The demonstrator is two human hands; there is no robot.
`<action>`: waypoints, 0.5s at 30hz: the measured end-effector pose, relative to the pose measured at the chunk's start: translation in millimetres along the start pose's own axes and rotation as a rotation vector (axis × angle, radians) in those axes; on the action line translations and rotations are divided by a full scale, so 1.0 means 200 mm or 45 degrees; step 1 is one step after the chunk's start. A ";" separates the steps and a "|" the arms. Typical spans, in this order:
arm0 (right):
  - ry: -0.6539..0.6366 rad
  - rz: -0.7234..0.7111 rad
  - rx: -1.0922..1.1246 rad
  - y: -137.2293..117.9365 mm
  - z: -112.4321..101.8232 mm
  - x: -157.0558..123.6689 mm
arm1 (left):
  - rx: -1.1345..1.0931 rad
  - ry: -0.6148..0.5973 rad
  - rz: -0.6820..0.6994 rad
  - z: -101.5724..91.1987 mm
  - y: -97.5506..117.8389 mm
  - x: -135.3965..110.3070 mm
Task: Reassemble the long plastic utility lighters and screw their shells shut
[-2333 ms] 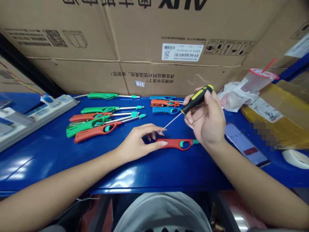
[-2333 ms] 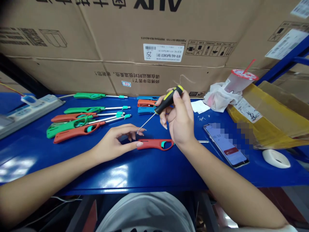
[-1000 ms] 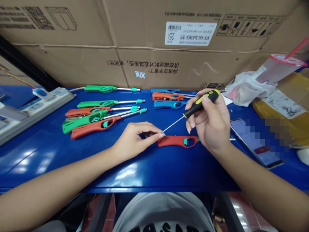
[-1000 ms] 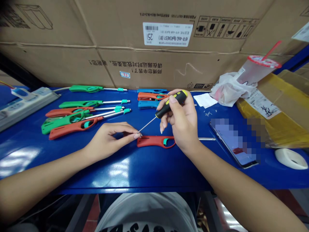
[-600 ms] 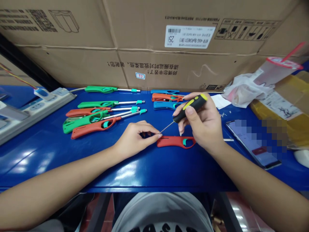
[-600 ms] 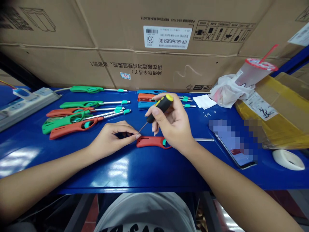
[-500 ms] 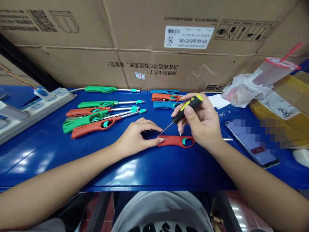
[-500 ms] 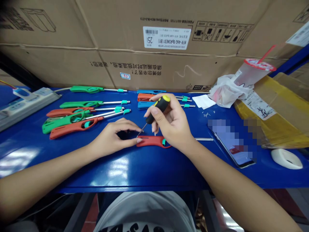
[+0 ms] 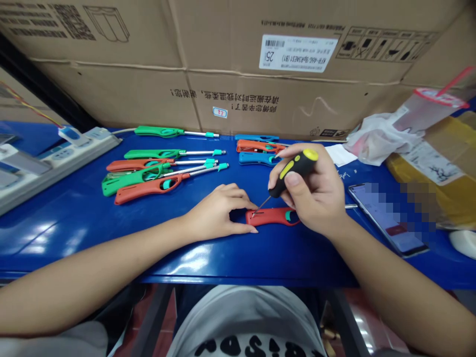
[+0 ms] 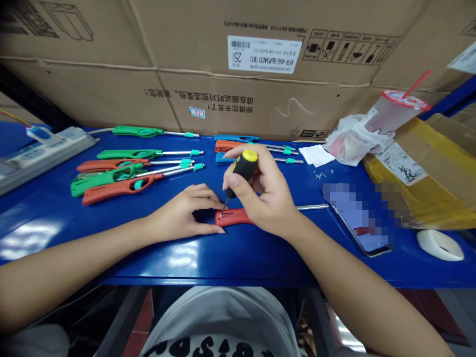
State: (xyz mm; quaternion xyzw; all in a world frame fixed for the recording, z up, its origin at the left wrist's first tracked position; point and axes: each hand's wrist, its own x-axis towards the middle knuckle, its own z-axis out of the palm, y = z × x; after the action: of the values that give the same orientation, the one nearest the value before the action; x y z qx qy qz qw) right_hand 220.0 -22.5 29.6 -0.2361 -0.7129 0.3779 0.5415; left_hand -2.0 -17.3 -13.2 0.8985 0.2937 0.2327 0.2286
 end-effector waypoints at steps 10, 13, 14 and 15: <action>-0.096 -0.057 -0.064 -0.01 0.00 -0.03 | 0.002 0.024 0.015 0.02 -0.01 0.00; -0.116 -0.069 -0.100 -0.01 0.01 -0.03 | 0.011 0.037 0.029 0.02 -0.01 0.00; -0.123 -0.069 -0.112 -0.01 0.01 -0.04 | 0.014 0.044 0.036 0.02 -0.01 0.00; -0.128 -0.068 -0.120 -0.01 0.01 -0.04 | 0.017 0.050 0.042 0.02 -0.01 0.00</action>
State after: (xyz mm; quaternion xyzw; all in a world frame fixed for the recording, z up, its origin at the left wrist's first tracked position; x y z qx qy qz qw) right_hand 221.3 -29.5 25.7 -0.2231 -0.7623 0.3406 0.5030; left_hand -0.7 -16.9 -18.3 0.9001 0.2847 0.2520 0.2129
